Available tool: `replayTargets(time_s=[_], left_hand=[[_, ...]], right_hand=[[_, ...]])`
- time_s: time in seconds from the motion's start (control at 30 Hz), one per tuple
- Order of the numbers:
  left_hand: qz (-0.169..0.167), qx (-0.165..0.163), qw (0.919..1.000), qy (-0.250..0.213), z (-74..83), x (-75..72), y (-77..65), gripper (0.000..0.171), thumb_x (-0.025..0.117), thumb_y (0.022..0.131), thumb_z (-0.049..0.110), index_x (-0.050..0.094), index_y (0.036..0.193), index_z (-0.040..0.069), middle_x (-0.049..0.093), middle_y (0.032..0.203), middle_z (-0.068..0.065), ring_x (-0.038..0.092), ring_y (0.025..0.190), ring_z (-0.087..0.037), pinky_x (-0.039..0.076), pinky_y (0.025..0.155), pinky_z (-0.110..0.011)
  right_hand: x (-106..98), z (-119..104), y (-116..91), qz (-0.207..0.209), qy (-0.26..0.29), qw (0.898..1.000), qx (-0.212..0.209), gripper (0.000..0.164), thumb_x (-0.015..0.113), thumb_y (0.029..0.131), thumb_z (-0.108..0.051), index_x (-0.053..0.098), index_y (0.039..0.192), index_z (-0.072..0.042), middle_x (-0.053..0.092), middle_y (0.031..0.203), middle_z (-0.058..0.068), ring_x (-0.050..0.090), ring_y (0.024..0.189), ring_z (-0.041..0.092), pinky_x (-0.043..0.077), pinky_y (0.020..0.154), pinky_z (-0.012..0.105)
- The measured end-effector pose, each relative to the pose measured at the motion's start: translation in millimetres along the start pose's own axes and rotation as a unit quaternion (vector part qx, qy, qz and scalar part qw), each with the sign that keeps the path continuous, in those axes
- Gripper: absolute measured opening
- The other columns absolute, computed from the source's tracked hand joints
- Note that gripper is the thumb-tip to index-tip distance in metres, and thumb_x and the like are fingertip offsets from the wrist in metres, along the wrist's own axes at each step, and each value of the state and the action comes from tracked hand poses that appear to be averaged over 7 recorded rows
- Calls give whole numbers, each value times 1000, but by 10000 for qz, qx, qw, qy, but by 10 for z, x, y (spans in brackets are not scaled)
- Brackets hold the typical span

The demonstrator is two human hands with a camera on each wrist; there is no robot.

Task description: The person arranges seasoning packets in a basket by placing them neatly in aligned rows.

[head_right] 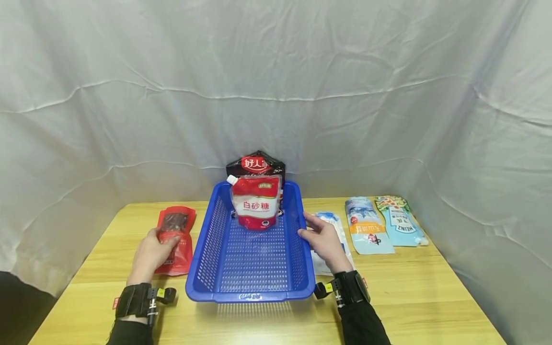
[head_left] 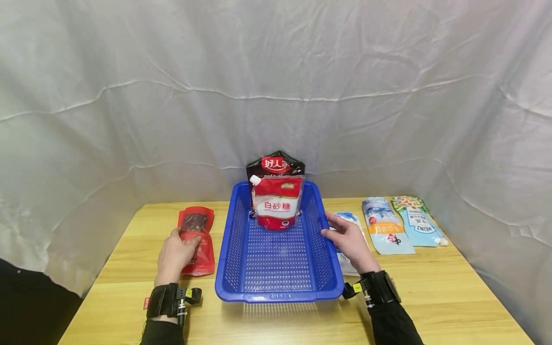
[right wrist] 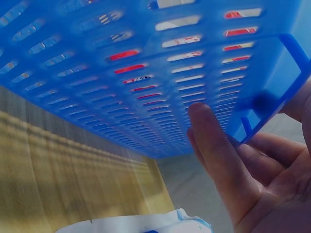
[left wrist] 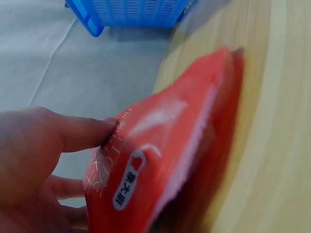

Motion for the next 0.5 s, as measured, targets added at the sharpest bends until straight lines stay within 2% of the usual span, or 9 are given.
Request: replayTargets(time_s=[0.17,0.33,0.5], left_hand=[[174,115,9997,-94,-11,-25,5,82,69,98,33,29,156,-8,50,135,-37,55,114,-48,52,86,-56],[236,77,9995,-216,-2,-66,-12,83,69,98,32,26,156,-8,48,133,-35,54,115,-48,53,83,-56],[386,84,9986,-341,35,-141,-42,82,66,100,33,24,157,-8,44,138,-36,51,119,-50,51,89,-62]], right_hand=[[8,-2,2,4,-20,10000,7,61,71,99,-16,48,156,-8,58,146,24,68,118,35,63,87,41],[5,-5,-11,-2,-16,10000,18,62,71,100,-17,47,156,-9,58,146,24,67,119,35,62,88,41],[3,3,-13,-48,-32,10000,17,63,70,100,-18,46,157,-9,57,146,24,67,118,34,63,87,42]])
Point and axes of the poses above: each hand's wrist, its own y-axis towards the middle knuckle, its own x-axis out of the palm, z = x × y, the point moved 1 cm from there along y, towards the middle knuckle
